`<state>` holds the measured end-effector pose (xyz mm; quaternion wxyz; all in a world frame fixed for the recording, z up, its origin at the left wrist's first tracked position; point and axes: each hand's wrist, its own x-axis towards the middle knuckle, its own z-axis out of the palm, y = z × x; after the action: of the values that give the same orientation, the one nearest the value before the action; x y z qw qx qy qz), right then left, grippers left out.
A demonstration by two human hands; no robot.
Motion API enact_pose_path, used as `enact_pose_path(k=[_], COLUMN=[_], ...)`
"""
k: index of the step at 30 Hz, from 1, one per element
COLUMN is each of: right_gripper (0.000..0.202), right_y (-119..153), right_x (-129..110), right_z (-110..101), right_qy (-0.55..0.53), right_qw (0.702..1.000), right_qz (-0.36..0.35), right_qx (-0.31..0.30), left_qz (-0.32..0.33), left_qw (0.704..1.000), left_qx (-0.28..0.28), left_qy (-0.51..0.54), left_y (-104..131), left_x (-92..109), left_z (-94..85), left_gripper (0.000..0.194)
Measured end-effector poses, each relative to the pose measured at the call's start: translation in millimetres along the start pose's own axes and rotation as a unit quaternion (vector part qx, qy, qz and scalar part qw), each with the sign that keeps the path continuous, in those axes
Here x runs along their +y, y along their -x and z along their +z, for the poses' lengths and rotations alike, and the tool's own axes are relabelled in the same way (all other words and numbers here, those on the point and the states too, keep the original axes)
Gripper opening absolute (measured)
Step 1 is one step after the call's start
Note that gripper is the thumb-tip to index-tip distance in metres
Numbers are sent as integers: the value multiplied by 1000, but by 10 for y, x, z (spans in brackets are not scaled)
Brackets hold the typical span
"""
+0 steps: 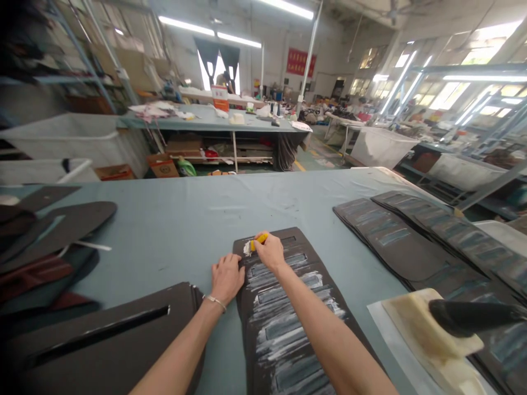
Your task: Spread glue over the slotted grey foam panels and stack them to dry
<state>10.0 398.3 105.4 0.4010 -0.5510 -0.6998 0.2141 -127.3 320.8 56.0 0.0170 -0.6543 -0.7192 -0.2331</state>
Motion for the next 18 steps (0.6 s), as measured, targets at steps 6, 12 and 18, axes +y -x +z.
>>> enact_pose_path(k=[6, 12, 18], right_gripper=[19, 17, 17], right_y=[-205, 3, -194], right_x=[318, 35, 446], right_z=[-400, -151, -504], right_qy=[144, 67, 130], right_qw=[985, 994, 990], right_qz=[48, -86, 12], right_qx=[80, -3, 47], left_qz=[-6, -7, 0], left_qw=[1000, 1000, 1000], left_qx=[-4, -6, 14], left_qy=[13, -1, -3], left_y=[-10, -8, -11], left_x=[-20, 2, -24], left_z=[-19, -16, 39], left_gripper=[20, 20, 21])
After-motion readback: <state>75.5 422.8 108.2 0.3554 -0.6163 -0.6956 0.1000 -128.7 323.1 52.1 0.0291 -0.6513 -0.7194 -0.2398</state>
